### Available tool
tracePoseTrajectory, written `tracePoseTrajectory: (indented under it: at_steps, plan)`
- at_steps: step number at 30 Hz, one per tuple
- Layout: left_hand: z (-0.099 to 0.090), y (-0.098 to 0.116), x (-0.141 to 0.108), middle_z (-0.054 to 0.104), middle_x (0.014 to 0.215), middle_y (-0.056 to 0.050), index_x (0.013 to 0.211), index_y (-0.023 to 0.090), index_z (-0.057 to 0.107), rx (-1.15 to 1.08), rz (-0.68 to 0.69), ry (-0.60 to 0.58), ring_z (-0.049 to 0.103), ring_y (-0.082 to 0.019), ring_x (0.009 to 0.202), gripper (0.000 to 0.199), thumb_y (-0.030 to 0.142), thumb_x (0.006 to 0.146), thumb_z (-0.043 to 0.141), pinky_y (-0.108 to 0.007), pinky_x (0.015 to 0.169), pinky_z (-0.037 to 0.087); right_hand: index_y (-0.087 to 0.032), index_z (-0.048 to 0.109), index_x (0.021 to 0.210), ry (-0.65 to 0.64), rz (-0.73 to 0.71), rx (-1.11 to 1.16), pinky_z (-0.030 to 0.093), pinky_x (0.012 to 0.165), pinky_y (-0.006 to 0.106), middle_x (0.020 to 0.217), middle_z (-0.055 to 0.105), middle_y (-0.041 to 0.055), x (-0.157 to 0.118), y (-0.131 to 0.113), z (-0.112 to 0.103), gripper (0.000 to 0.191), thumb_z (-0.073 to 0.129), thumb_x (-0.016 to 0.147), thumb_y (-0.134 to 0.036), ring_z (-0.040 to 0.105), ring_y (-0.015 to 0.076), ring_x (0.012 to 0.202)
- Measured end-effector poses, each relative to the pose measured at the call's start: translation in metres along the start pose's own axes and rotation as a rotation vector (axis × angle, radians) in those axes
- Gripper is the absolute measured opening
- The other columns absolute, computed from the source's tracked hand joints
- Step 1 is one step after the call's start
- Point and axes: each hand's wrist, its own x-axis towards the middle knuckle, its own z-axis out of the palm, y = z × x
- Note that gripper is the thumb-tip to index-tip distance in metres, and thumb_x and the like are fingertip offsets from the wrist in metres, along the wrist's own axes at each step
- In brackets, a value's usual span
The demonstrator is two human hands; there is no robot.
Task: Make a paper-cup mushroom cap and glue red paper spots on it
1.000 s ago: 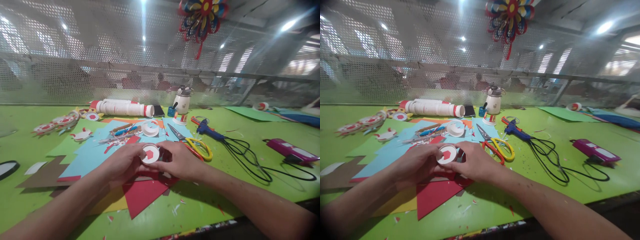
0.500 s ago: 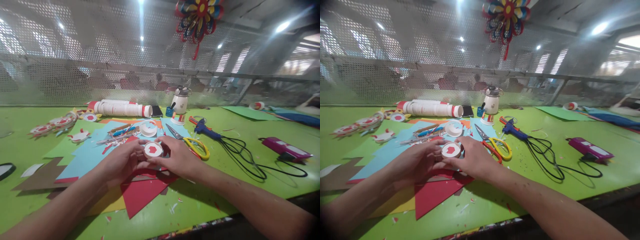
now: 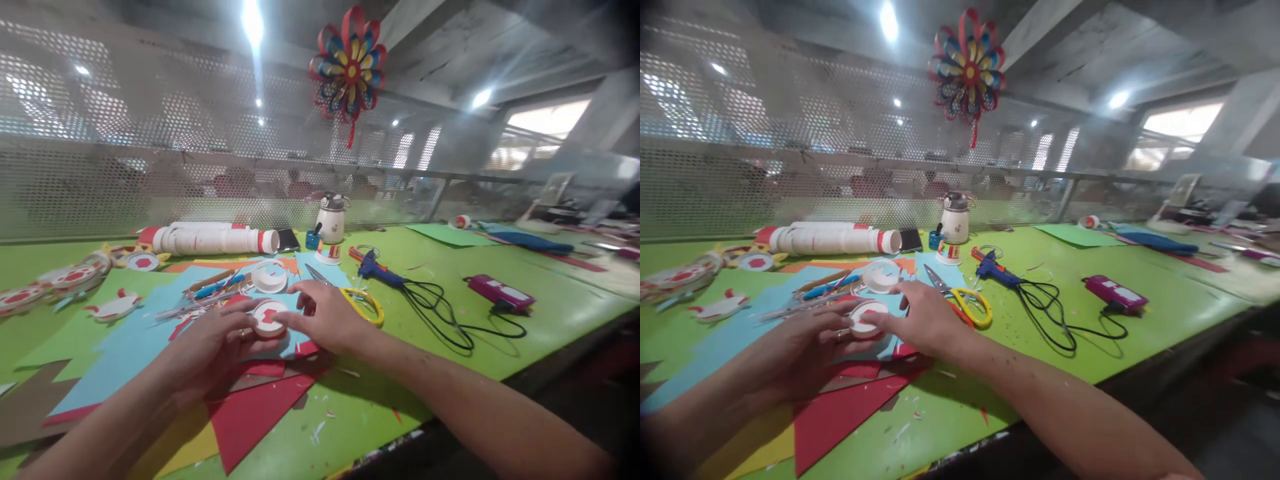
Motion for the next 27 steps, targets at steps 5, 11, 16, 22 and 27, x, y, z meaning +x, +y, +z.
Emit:
tracePoseTrajectory:
  at_steps: [5, 11, 16, 22, 27]
  plan:
    - [-0.004, -0.002, 0.002, 0.07, 0.099, -0.017, 0.103, 0.012, 0.055, 0.091, 0.059, 0.027, 0.068, -0.031, 0.094, 0.036, 0.001, 0.07, 0.063, -0.044, 0.085, 0.056, -0.014, 0.066, 0.087, 0.19, 0.184, -0.113, 0.045, 0.062, 0.025, 0.079, 0.067, 0.0052, 0.032, 0.035, -0.035, 0.037, 0.049, 0.088, -0.047, 0.059, 0.0138, 0.068]
    - [-0.006, -0.004, -0.001, 0.072, 0.09, -0.015, 0.104, 0.009, 0.055, 0.133, 0.059, -0.065, 0.069, -0.031, 0.094, 0.037, 0.005, 0.07, 0.067, -0.039, 0.085, 0.057, -0.012, 0.063, 0.097, 0.105, 0.382, -0.298, 0.051, 0.066, 0.03, 0.091, 0.065, 0.0052, 0.047, 0.078, -0.064, 0.027, 0.051, 0.092, -0.036, 0.062, 0.0158, 0.077]
    - [-0.012, -0.006, 0.004, 0.071, 0.092, -0.018, 0.104, 0.008, 0.054, 0.091, 0.081, -0.101, 0.069, -0.03, 0.093, 0.038, 0.006, 0.069, 0.068, -0.039, 0.085, 0.057, -0.015, 0.06, 0.109, -0.038, 0.424, -0.479, 0.053, 0.077, 0.037, 0.111, 0.061, 0.0052, 0.045, 0.084, -0.074, 0.028, 0.056, 0.09, -0.034, 0.061, 0.0213, 0.093]
    - [-0.014, -0.004, 0.004, 0.071, 0.096, -0.017, 0.095, 0.01, 0.057, 0.13, 0.113, -0.161, 0.069, -0.03, 0.094, 0.026, 0.005, 0.07, 0.066, -0.039, 0.088, 0.056, -0.014, 0.059, 0.114, 0.016, 0.562, -0.69, 0.052, 0.081, 0.039, 0.119, 0.058, 0.0071, 0.042, 0.106, -0.125, 0.031, 0.058, 0.089, -0.033, 0.06, 0.0242, 0.099]
    - [-0.011, -0.002, 0.0, 0.072, 0.098, -0.015, 0.094, 0.013, 0.057, 0.174, 0.103, -0.181, 0.068, -0.028, 0.097, 0.025, 0.005, 0.072, 0.065, -0.04, 0.091, 0.053, -0.016, 0.058, 0.115, -0.024, 0.631, -0.775, 0.051, 0.082, 0.039, 0.118, 0.058, 0.0086, 0.026, 0.124, -0.131, 0.029, 0.056, 0.09, -0.032, 0.06, 0.0218, 0.099]
